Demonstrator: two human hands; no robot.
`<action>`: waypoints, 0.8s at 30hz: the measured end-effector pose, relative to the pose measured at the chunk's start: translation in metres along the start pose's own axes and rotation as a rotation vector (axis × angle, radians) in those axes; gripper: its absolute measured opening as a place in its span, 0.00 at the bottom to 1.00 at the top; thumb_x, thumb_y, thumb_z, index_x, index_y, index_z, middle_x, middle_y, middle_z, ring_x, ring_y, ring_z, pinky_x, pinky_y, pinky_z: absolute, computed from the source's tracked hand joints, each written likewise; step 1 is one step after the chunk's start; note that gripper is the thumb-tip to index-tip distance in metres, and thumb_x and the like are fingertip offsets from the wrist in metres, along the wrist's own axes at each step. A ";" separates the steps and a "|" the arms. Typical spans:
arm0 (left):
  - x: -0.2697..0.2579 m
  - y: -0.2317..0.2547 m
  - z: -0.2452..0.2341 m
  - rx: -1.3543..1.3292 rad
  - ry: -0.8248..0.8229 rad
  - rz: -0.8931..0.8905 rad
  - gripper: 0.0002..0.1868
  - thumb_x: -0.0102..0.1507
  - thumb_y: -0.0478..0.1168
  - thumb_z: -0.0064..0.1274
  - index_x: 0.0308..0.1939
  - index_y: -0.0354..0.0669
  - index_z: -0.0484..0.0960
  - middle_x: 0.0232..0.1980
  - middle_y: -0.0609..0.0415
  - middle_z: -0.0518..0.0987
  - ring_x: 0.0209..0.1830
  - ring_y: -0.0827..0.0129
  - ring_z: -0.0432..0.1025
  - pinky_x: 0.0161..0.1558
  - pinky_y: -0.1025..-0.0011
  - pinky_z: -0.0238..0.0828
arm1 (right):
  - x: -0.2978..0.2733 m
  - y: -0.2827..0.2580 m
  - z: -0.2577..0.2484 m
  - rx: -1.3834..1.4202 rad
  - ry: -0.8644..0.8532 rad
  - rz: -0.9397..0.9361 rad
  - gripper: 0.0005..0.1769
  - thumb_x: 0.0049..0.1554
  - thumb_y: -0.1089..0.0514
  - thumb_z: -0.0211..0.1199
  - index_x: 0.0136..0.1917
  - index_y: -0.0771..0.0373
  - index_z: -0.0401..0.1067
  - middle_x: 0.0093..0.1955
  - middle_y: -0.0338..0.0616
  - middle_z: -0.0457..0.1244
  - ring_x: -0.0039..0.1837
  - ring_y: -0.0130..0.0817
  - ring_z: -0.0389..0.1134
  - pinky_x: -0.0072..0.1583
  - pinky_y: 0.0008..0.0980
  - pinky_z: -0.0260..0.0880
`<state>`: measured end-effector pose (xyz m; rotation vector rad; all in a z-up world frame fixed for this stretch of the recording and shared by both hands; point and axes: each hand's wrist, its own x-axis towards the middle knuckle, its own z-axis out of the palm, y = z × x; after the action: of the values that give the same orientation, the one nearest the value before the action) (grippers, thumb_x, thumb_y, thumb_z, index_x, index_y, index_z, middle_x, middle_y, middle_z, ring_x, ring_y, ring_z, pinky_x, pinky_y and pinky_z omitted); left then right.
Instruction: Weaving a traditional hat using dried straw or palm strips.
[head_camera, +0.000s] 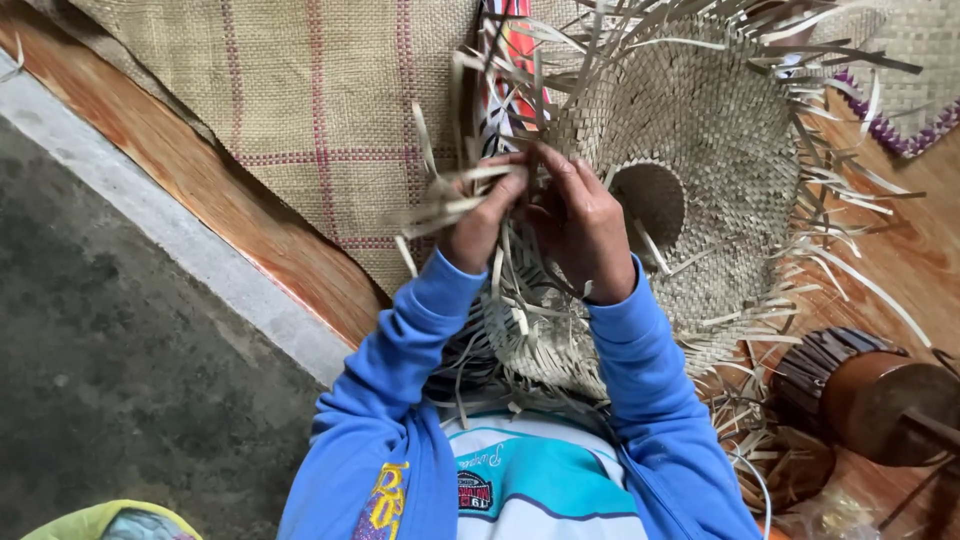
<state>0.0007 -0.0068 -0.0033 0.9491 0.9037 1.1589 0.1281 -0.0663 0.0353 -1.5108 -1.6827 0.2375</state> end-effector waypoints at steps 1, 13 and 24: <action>0.005 0.004 -0.005 0.032 0.010 -0.083 0.08 0.63 0.38 0.67 0.45 0.42 0.89 0.38 0.50 0.86 0.39 0.73 0.77 0.43 0.68 0.83 | -0.002 0.002 0.001 0.048 0.005 0.032 0.39 0.57 0.56 0.76 0.78 0.56 0.64 0.43 0.49 0.59 0.42 0.55 0.67 0.47 0.50 0.71; 0.008 -0.012 0.005 0.063 0.073 -0.093 0.10 0.58 0.36 0.72 0.40 0.38 0.89 0.38 0.44 0.86 0.40 0.65 0.80 0.43 0.60 0.83 | -0.009 0.002 0.004 0.199 0.047 0.200 0.33 0.54 0.60 0.78 0.70 0.53 0.70 0.41 0.46 0.65 0.42 0.49 0.70 0.47 0.45 0.71; -0.001 -0.044 -0.007 0.699 0.053 0.510 0.04 0.61 0.39 0.69 0.37 0.48 0.88 0.35 0.52 0.87 0.44 0.65 0.82 0.59 0.72 0.71 | 0.004 0.002 -0.001 0.087 -0.031 0.053 0.27 0.58 0.57 0.74 0.69 0.50 0.71 0.43 0.48 0.60 0.43 0.58 0.69 0.47 0.51 0.71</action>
<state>0.0076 -0.0132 -0.0467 1.8005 1.1798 1.3142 0.1310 -0.0628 0.0362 -1.4951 -1.6369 0.3587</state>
